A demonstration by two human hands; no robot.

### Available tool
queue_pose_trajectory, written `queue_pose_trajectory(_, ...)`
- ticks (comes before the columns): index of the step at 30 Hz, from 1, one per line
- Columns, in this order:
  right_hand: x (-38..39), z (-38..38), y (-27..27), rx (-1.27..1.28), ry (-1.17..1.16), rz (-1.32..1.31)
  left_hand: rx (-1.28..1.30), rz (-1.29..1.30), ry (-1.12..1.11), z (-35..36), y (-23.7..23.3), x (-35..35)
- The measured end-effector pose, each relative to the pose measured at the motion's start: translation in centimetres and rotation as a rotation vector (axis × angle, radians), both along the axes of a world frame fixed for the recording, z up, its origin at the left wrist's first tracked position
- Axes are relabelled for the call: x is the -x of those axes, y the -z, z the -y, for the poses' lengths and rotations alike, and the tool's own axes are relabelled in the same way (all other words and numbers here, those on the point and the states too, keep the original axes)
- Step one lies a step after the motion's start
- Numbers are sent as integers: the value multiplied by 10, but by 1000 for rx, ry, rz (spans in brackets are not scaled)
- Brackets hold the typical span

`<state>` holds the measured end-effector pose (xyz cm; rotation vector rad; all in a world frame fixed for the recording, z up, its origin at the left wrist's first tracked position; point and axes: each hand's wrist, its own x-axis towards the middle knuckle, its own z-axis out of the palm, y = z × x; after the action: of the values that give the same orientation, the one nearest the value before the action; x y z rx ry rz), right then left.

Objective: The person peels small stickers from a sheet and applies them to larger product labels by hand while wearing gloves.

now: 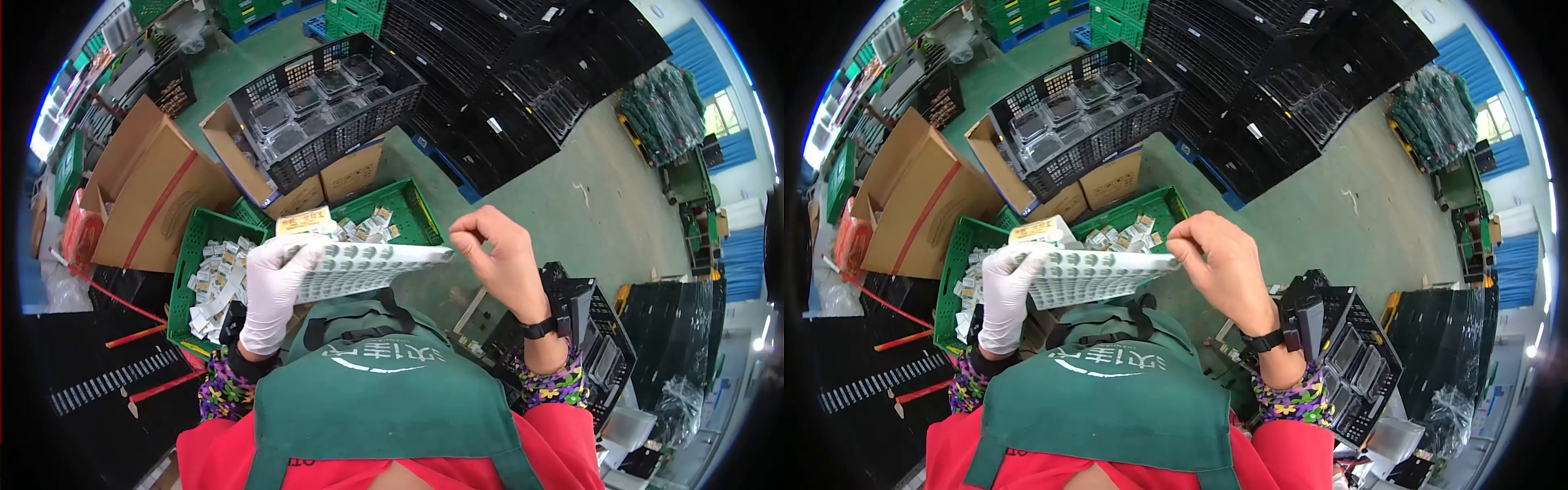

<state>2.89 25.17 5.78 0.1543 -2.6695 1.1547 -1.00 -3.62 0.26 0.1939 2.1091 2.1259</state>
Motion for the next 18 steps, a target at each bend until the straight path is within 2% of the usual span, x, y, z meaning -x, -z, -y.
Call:
queue_pose_trajectory(1, -2, -3, 3, -85, -59, -36, -24, 19, -19, 2, 3, 3)
queue_pose_trajectory(2, -4, -4, 5, -85, -52, -36, -24, 20, -12, 2, 3, 4)
queue_pose_trajectory(5, -7, -2, 9, -312, -60, -88, -43, 64, -21, 2, 0, 9)
queue_pose_trajectory(9, -5, -8, 16, -373, -151, -144, -67, 39, -41, 1, 3, 12)
queue_pose_trajectory(11, -8, -10, 11, 52, -128, -172, -58, 75, -93, 1, 4, 13)
queue_pose_trajectory(12, -8, -12, 9, 136, -19, -193, -99, 77, -97, -2, 1, 12)
queue_pose_trajectory(14, -2, -17, 4, 563, 132, -62, -83, 59, -60, -2, -3, 11)
queue_pose_trajectory(15, 2, -19, 0, 530, 37, -43, -10, -94, -17, -2, -1, 12)
queue_pose_trajectory(16, 6, -12, -6, 532, 31, -43, 138, -144, 8, 0, -3, 10)
queue_pose_trajectory(18, 12, 16, -19, 1044, -197, 332, 154, -271, 113, -6, -4, 8)
